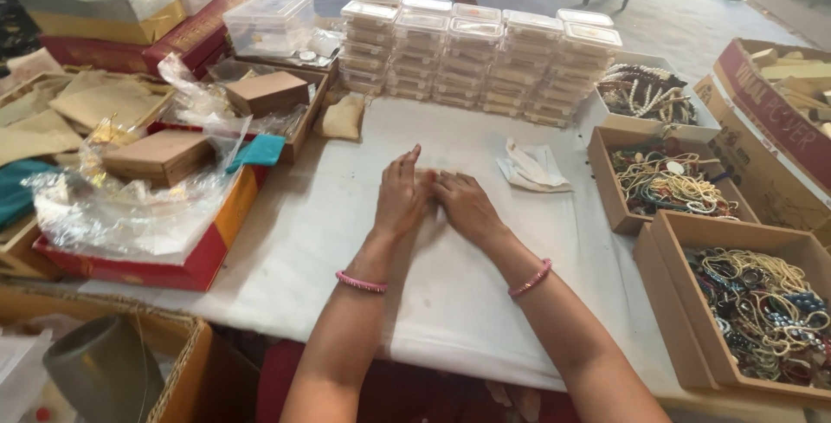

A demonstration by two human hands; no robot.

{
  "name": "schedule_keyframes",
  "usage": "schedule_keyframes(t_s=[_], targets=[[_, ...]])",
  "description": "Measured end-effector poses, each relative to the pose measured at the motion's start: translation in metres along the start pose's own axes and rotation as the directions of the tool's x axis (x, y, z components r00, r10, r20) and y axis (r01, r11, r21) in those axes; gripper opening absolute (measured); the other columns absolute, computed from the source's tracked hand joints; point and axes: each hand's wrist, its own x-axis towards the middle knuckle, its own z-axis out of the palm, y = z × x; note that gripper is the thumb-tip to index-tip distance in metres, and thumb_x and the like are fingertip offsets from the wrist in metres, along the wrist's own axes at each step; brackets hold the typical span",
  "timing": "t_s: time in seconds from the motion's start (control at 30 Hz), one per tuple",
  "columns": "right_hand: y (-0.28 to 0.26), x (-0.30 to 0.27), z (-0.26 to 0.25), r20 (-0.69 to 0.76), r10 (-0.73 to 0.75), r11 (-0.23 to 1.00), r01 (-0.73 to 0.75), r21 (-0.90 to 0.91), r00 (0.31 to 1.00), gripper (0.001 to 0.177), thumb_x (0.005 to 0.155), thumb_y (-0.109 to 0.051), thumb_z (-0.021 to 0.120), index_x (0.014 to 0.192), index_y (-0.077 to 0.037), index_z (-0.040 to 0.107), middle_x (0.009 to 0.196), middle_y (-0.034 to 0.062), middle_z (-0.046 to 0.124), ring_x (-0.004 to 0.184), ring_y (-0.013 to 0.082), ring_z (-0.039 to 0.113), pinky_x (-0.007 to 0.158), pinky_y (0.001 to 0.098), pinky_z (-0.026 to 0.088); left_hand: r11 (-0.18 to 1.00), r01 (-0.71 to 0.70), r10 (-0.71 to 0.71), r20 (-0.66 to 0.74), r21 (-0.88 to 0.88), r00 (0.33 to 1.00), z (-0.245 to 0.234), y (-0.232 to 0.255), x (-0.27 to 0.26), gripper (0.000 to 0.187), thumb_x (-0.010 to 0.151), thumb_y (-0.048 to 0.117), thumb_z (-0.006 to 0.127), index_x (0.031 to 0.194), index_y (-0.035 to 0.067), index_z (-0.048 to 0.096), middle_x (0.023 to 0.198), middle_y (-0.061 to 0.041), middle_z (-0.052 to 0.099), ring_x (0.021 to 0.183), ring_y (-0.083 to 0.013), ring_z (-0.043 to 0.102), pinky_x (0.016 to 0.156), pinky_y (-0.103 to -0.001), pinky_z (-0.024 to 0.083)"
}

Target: The recorder is cleaning and packing jewelry into small plastic cases.

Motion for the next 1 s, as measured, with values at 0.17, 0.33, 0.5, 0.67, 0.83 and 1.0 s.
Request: schedule_keyframes(t_s=[0.17, 0.33, 0.5, 0.67, 0.83, 1.0], targets=[[0.062, 0.041, 0.032, 0.059, 0.089, 0.992, -0.084, -0.094, 0.994, 0.039, 0.091, -0.010, 0.057, 0.130, -0.008, 0.062, 0.133, 0.0137, 0.066, 0.127, 0.0286, 0.060, 0.111, 0.0488, 0.037, 0.995, -0.074, 0.053, 0.260, 0.068, 0.964, 0.015, 0.008, -0.005, 0.083, 0.101, 0.060, 0.049, 0.164, 0.014, 0.020, 0.157, -0.030, 0.036, 0.144, -0.0451, 0.035, 0.116, -0.054, 0.029], [0.127, 0.063, 0.034, 0.137, 0.302, 0.924, -0.255, -0.283, 0.943, 0.023, 0.095, -0.010, 0.052, 0.114, -0.011, 0.066, 0.116, 0.0150, 0.072, 0.113, 0.0325, 0.067, 0.100, 0.0507, 0.046, 0.974, -0.072, -0.052, 0.526, 0.213, 0.849, 0.017, 0.015, -0.013, 0.086, 0.097, 0.066, 0.050, 0.162, 0.017, 0.021, 0.156, -0.026, 0.035, 0.144, -0.0396, 0.033, 0.117, -0.059, 0.019], [0.175, 0.034, 0.017, 0.041, 0.485, 0.832, -0.446, -0.331, 0.874, 0.020, 0.097, -0.006, 0.050, 0.101, -0.009, 0.069, 0.107, 0.0159, 0.073, 0.105, 0.0354, 0.070, 0.092, 0.0512, 0.050, 0.952, -0.169, -0.011, 0.579, 0.255, 0.815, 0.008, 0.027, -0.016, 0.070, 0.091, 0.063, 0.058, 0.144, 0.016, 0.052, 0.150, -0.019, 0.044, 0.145, -0.0345, 0.035, 0.118, -0.063, 0.020], [0.214, -0.001, 0.011, 0.019, 0.651, 0.707, -0.597, -0.380, 0.759, 0.023, 0.097, -0.007, 0.051, 0.107, -0.013, 0.071, 0.120, 0.0123, 0.070, 0.116, 0.0316, 0.064, 0.101, 0.0514, 0.045, 0.949, -0.146, -0.063, 0.623, 0.279, 0.780, 0.006, 0.033, -0.014, 0.067, 0.091, 0.061, 0.060, 0.141, 0.017, 0.053, 0.151, -0.020, 0.041, 0.146, -0.0345, 0.031, 0.120, -0.064, 0.017], [0.245, -0.033, 0.023, -0.275, 0.594, 0.615, -0.647, -0.451, 0.756, 0.022, 0.095, -0.021, 0.057, 0.110, -0.020, 0.074, 0.121, 0.0149, 0.067, 0.112, 0.0349, 0.061, 0.089, 0.0540, 0.044, 0.950, -0.144, -0.060, 0.615, 0.277, 0.786, 0.009, 0.032, -0.012, 0.068, 0.091, 0.061, 0.062, 0.142, 0.017, 0.052, 0.153, -0.021, 0.038, 0.147, -0.0362, 0.028, 0.119, -0.064, 0.015], [0.236, -0.044, 0.020, -0.254, 0.592, 0.693, -0.644, -0.325, 0.765, 0.024, 0.107, -0.030, 0.060, 0.113, -0.011, 0.074, 0.122, 0.0126, 0.068, 0.117, 0.0319, 0.063, 0.100, 0.0478, 0.047, 0.950, -0.121, -0.091, 0.623, 0.289, 0.777, 0.000, 0.040, -0.012, 0.066, 0.090, 0.059, 0.061, 0.142, 0.019, 0.052, 0.155, -0.018, 0.038, 0.150, -0.0337, 0.028, 0.122, -0.063, 0.014]])
